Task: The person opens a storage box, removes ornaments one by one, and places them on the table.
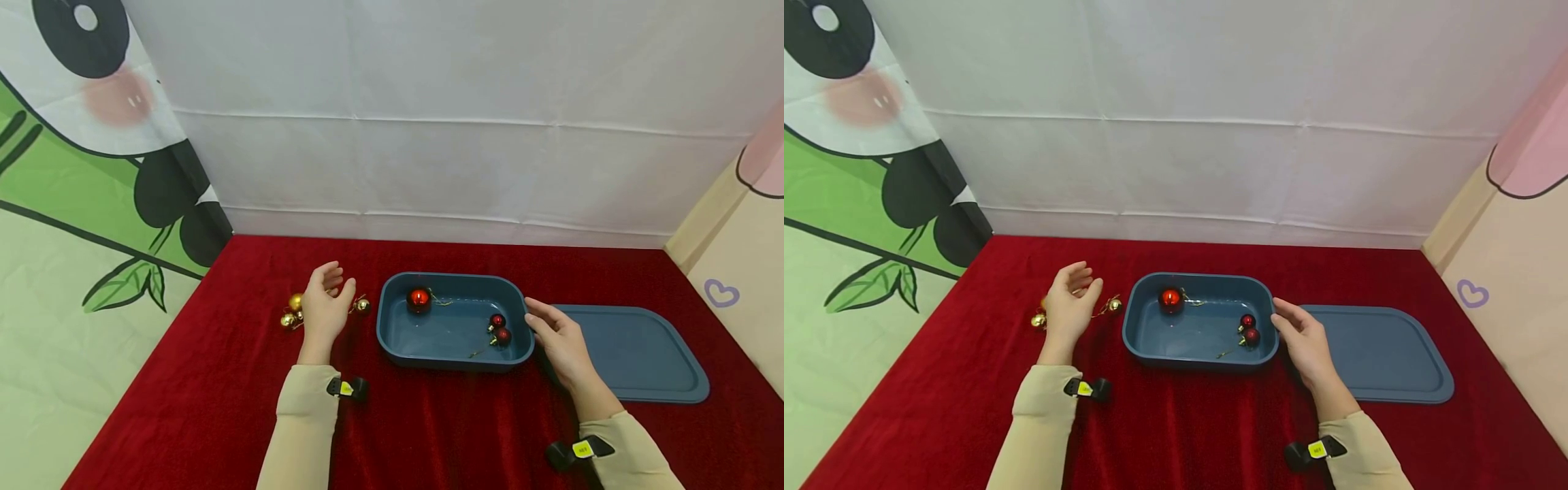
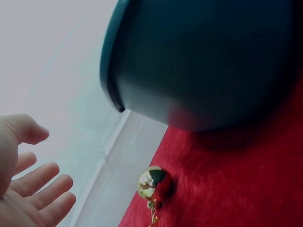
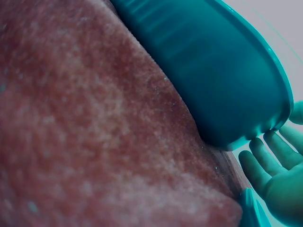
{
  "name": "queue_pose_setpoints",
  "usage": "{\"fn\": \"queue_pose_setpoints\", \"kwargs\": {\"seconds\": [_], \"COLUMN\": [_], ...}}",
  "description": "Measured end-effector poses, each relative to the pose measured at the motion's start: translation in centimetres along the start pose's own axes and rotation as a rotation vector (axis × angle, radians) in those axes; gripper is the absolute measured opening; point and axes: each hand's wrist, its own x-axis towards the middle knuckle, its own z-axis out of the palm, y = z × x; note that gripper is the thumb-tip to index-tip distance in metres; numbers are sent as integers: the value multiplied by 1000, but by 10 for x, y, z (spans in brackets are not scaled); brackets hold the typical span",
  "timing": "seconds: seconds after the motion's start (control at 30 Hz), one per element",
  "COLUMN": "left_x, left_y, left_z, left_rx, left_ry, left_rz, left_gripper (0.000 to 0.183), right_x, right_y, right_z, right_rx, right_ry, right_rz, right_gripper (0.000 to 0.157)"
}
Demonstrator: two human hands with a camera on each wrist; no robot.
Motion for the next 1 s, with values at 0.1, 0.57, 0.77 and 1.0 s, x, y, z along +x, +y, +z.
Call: {"fn": "queue_pose_setpoints", "kwargs": {"seconds": [0.1, 0.57, 0.77, 1.0], "left_x": [-1, -10, -16, -25], "left_y": [3, 21, 22, 30], "left_z": [4, 22, 31, 45], "left_rx": [0, -60, -74, -58], "left_ry": [-10, -116, -141, -217], "left_rz": [20, 69, 104, 144], "left_gripper": [44, 43, 43, 44], "right_x": [0, -1, -1, 0], "right_y": [-1, -4, -1, 1], "right_z": [0, -1, -1, -1], "right_rx": [-3, -41, -35, -21], "right_ry": [1, 10, 11, 6], "right_rz": [3, -3, -10, -23], "right_gripper": [54, 53, 51, 50]}}
